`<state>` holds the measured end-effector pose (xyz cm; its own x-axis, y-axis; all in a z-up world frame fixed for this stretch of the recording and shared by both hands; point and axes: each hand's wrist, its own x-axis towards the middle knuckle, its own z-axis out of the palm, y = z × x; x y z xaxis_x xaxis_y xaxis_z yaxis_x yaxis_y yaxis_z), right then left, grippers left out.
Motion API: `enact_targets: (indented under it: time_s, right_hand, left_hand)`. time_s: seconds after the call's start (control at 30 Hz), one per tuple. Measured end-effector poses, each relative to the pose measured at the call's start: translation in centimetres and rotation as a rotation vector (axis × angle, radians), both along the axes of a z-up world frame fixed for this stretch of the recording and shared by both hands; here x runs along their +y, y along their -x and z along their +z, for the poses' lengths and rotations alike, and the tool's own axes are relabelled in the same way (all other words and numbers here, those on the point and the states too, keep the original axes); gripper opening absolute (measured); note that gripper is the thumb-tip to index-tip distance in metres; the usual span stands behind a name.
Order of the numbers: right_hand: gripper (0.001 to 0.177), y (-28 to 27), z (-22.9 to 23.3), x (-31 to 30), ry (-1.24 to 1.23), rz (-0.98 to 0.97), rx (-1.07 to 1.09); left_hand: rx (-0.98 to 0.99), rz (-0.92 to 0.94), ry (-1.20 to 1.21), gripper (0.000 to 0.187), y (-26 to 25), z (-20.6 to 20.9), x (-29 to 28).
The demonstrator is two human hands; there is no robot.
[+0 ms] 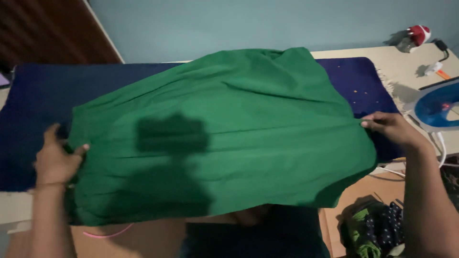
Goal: Ironing a pair of green trousers on a table.
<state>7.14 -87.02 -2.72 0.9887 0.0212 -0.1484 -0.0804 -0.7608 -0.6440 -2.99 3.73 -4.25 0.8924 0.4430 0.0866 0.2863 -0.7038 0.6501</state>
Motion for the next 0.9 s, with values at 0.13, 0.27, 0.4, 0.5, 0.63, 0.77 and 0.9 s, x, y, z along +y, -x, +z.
enact_targets:
  time_s: [0.13,0.27,0.4,0.5,0.63,0.77,0.9]
  right_hand:
    - [0.027,-0.1,1.0,1.5,0.035,-0.021,-0.010]
    - [0.025,0.1,0.6,1.1,-0.015,0.048,-0.043]
    - [0.025,0.5,1.3,0.8,-0.059,0.017,-0.032]
    - [0.024,1.5,5.0,4.4,-0.078,0.017,0.061]
    - [0.031,0.2,5.7,4.5,-0.156,0.058,0.153]
    - [0.030,-0.9,4.5,2.9,-0.233,0.113,0.117]
    - [0.027,-0.7,5.8,3.3,-0.141,0.054,0.074]
  left_hand:
    - [-0.249,-0.190,-0.801,0.065,0.2,6.1,-12.2]
    - [-0.327,-0.749,-0.418,0.040,-2.7,5.6,-18.5]
    - [-0.179,-0.817,-0.334,0.023,-5.7,2.9,-18.9]
    - [-0.129,-0.815,-0.133,0.021,-6.0,2.5,-19.4]
    - [0.019,-0.758,-0.116,0.020,-6.1,4.9,-24.0]
    - [-0.166,-1.027,-0.121,0.025,-7.7,4.4,-28.0]
    - [-0.010,-0.981,-0.070,0.021,-9.0,3.6,-29.6]
